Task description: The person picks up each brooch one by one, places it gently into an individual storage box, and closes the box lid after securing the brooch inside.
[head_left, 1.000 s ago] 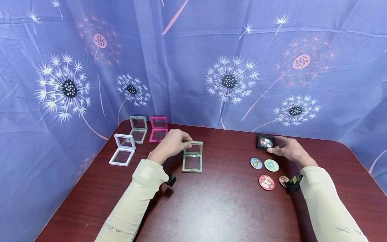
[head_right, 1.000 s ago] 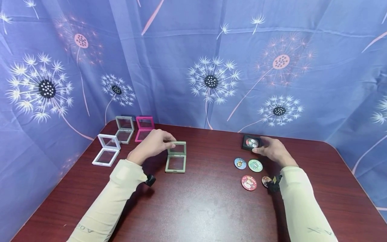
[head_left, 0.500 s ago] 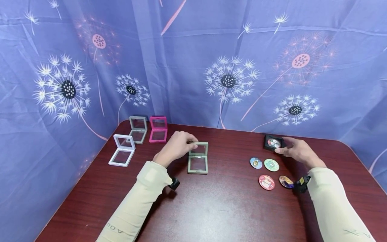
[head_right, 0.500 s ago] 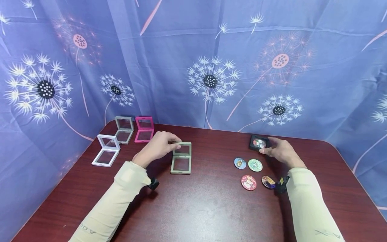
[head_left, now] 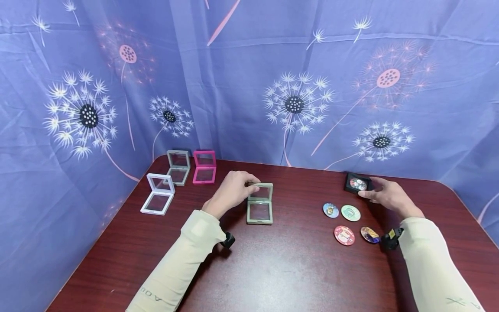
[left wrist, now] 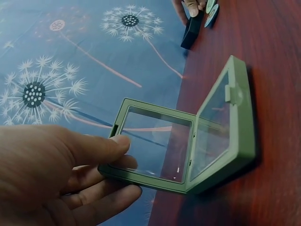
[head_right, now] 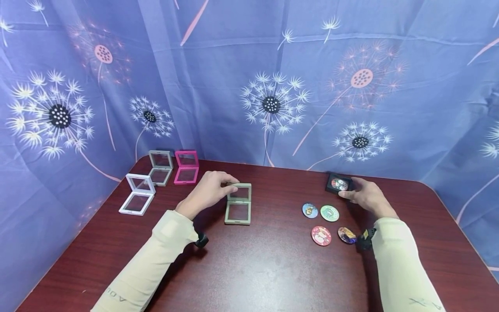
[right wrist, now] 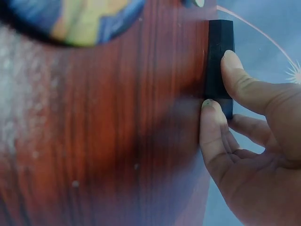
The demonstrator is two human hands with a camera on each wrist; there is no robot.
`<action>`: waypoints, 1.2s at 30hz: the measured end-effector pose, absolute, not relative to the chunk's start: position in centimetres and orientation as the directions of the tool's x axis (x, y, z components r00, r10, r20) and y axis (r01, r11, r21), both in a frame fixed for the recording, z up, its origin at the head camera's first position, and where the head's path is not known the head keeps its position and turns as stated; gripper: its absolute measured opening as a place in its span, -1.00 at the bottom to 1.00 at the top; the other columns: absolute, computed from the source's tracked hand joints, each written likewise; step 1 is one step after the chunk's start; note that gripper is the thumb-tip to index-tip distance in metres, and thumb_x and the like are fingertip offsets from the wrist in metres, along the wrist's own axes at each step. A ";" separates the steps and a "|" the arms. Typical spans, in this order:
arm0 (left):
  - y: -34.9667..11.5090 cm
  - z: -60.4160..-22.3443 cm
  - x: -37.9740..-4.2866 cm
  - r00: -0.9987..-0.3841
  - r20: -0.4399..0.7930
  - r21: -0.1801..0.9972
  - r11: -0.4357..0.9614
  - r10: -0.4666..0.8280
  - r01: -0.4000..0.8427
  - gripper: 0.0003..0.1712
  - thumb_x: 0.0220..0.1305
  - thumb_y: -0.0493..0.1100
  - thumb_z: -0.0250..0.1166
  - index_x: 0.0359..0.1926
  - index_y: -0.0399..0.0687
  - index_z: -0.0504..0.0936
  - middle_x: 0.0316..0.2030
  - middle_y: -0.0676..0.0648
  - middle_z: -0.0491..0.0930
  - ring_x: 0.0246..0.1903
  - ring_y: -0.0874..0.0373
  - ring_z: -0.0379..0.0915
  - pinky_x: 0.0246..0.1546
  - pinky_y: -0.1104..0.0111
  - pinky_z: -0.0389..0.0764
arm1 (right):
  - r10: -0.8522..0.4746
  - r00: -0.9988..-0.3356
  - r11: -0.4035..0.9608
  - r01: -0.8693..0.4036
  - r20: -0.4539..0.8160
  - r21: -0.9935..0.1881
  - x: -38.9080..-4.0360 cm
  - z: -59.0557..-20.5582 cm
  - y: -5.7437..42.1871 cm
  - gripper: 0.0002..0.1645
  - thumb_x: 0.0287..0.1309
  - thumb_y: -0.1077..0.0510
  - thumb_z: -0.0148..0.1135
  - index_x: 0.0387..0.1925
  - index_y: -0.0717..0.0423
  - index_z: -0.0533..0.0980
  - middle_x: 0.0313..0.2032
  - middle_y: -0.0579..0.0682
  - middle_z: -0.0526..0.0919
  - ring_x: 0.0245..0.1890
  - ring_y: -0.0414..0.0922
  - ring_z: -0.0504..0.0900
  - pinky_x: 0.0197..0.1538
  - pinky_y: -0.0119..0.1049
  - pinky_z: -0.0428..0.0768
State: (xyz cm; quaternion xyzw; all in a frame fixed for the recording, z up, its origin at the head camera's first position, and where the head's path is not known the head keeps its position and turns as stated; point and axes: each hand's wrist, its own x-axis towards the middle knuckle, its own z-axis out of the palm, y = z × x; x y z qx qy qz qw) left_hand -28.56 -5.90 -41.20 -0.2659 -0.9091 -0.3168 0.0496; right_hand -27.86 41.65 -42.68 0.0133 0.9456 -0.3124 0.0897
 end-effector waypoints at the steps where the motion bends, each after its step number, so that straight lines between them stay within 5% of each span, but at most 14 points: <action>1: -5.9 -41.3 -28.6 -0.852 0.264 0.550 0.656 0.451 0.517 -0.84 0.37 -0.23 0.48 -0.06 -0.12 0.85 -0.15 -0.03 0.79 -0.17 0.10 0.64 -0.09 0.27 0.62 | -0.031 -0.983 0.806 0.081 -0.179 -0.586 -27.9 -42.7 41.7 0.16 0.46 -0.16 0.34 0.53 0.60 -0.02 0.12 0.61 0.56 -0.20 0.06 0.79 0.21 0.37 0.46; 7: -6.0 -41.7 -28.8 -0.851 0.256 0.575 0.636 0.458 0.515 -0.81 0.40 -0.20 0.47 -0.02 -0.10 0.84 -0.15 0.00 0.79 -0.19 0.15 0.61 -0.09 0.29 0.61 | -0.033 -0.984 0.807 0.078 -0.177 -0.585 -27.8 -42.9 42.0 0.18 0.44 -0.21 0.34 0.54 0.57 0.00 0.09 0.56 0.61 -0.15 0.07 0.77 0.18 0.32 0.49; 13: -6.8 -41.7 -29.1 -0.864 0.177 0.653 0.601 0.471 0.461 -0.55 0.39 -0.04 0.48 0.19 -0.17 0.74 0.04 -0.07 0.76 0.04 0.07 0.66 0.13 0.16 0.61 | -0.034 -0.988 0.829 0.055 -0.149 -0.557 -27.6 -42.9 42.1 0.13 0.45 -0.19 0.33 0.53 0.57 0.04 -0.04 0.42 0.71 -0.09 0.15 0.70 0.06 0.15 0.56; 23: -8.8 -42.3 -29.4 -0.873 -0.016 0.717 0.614 0.487 0.329 -0.27 0.13 0.23 0.61 0.19 -0.09 0.70 0.02 0.00 0.72 0.06 0.10 0.63 0.15 0.13 0.61 | -0.007 -0.989 0.832 0.076 -0.147 -0.549 -27.2 -43.2 42.0 0.14 0.48 -0.25 0.26 0.56 0.52 0.01 0.16 0.61 0.53 0.15 0.45 0.52 0.18 0.35 0.45; 30: -9.3 -43.9 -29.0 -0.806 -0.130 0.729 0.606 0.578 0.317 -0.19 -0.11 0.13 0.76 0.17 0.05 0.64 0.03 0.02 0.54 0.00 0.11 0.51 0.05 0.20 0.57 | -0.017 -0.987 0.786 0.086 -0.160 -0.612 -27.1 -43.4 42.2 0.23 0.50 -0.27 0.22 0.61 0.49 -0.17 0.16 0.58 0.56 0.08 0.33 0.65 0.22 0.33 0.43; 33: -9.5 -44.1 -28.8 -0.796 -0.150 0.717 0.619 0.586 0.321 -0.12 -0.15 0.09 0.78 0.21 0.05 0.60 0.08 0.00 0.48 0.06 0.06 0.46 0.08 0.19 0.56 | -0.027 -0.984 0.728 0.103 -0.179 -0.678 -27.0 -43.5 42.2 0.26 0.53 -0.26 0.18 0.60 0.49 -0.31 0.26 0.67 0.42 0.10 0.28 0.69 0.29 0.34 0.42; 36: -9.5 -44.2 -28.7 -0.792 -0.161 0.702 0.632 0.589 0.327 -0.08 -0.16 0.07 0.79 0.23 0.00 0.56 0.12 0.00 0.43 0.10 0.03 0.44 0.11 0.20 0.56 | -0.023 -0.976 0.645 0.150 -0.215 -0.750 -26.7 -43.4 42.2 0.26 0.58 -0.23 0.11 0.57 0.53 -0.43 0.36 0.77 0.18 0.03 -0.03 0.76 0.34 0.24 0.43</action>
